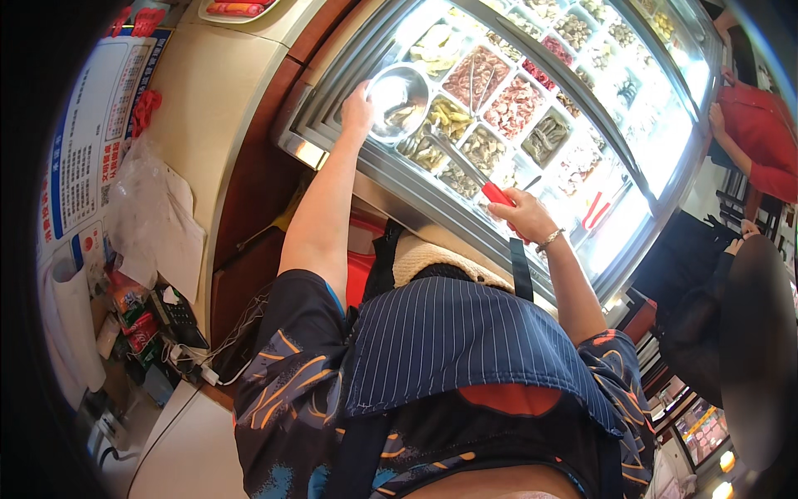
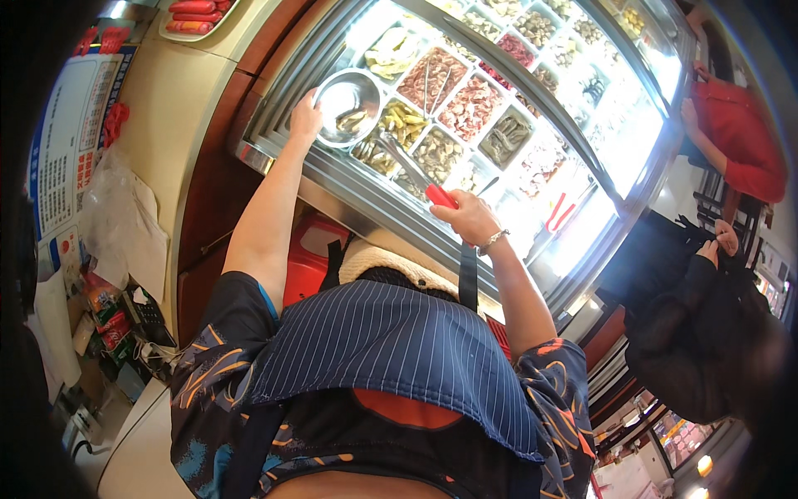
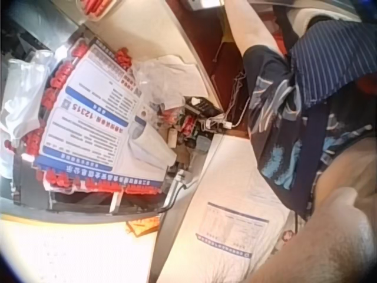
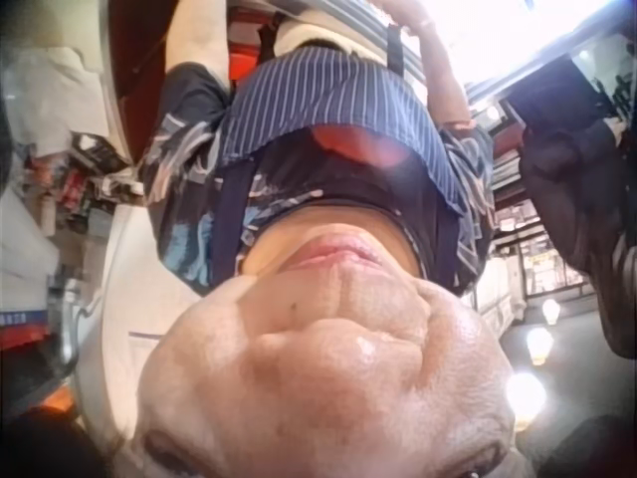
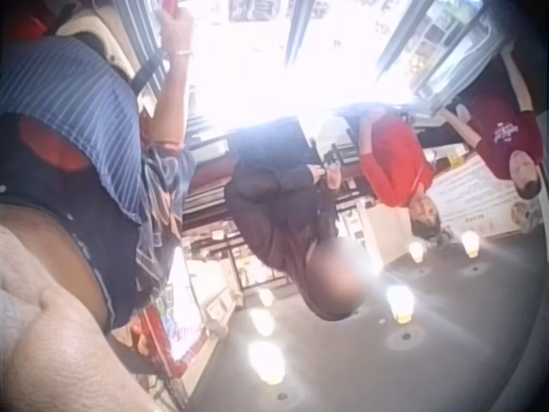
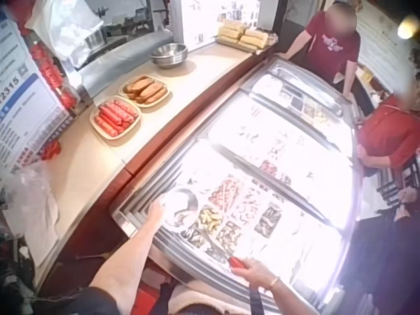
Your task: The person uses tongs to select various food items from a refrigerated display case and places them into a metal bowl. They handle items such as sausages, vegetables, and meat slices, transferring them from the display trays to the bowl held in their other hand.
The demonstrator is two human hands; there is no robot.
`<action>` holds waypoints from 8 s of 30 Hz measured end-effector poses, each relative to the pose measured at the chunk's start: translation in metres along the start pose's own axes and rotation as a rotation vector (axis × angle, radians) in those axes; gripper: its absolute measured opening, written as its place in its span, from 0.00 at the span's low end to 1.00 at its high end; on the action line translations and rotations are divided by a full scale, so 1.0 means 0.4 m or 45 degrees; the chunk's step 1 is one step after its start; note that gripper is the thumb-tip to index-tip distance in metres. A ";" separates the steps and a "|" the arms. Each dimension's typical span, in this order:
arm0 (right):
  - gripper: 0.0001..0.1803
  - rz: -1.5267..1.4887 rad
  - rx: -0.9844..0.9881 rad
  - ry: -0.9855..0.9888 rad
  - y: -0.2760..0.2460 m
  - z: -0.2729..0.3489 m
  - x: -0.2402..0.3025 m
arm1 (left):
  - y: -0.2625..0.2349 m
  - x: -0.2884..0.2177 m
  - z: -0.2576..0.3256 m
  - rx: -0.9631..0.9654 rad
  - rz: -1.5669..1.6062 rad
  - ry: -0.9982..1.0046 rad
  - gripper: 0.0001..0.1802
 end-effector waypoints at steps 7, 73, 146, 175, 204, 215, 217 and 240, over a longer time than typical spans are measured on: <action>0.29 0.137 0.121 0.158 0.062 -0.087 0.013 | -0.005 -0.005 0.003 -0.031 -0.019 -0.049 0.17; 0.13 0.996 -0.336 -0.510 0.004 -0.030 0.052 | 0.041 0.052 -0.023 0.094 0.283 -0.249 0.17; 0.16 1.004 -0.249 0.122 -0.252 -0.066 -0.599 | 0.283 -0.227 0.345 0.832 0.605 -1.050 0.25; 0.29 -0.463 -0.532 0.449 -0.186 0.273 -0.480 | 0.461 -0.347 0.424 0.908 0.522 -0.962 0.13; 0.18 0.277 -0.369 0.398 -0.179 -0.025 -0.664 | 0.311 -0.173 0.386 0.660 0.679 -1.124 0.20; 0.22 -0.398 -0.567 0.547 -0.219 0.286 -0.564 | 0.323 -0.239 0.413 0.737 0.667 -1.015 0.19; 0.23 -0.466 -0.611 0.502 -0.219 0.324 -0.531 | 0.326 -0.277 0.430 0.722 0.724 -1.019 0.18; 0.22 0.038 -0.633 -0.034 -0.147 0.298 -0.158 | 0.121 -0.241 0.290 0.776 1.372 -1.001 0.23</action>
Point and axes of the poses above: each hand's wrist, its own z-axis away from the middle knuckle, its own y-axis out of the palm, x = y × z, the point moved 3 cm from there along -z, towards the middle knuckle, and after that the axes turned 15 degrees about -x, right-handed, at the moved point
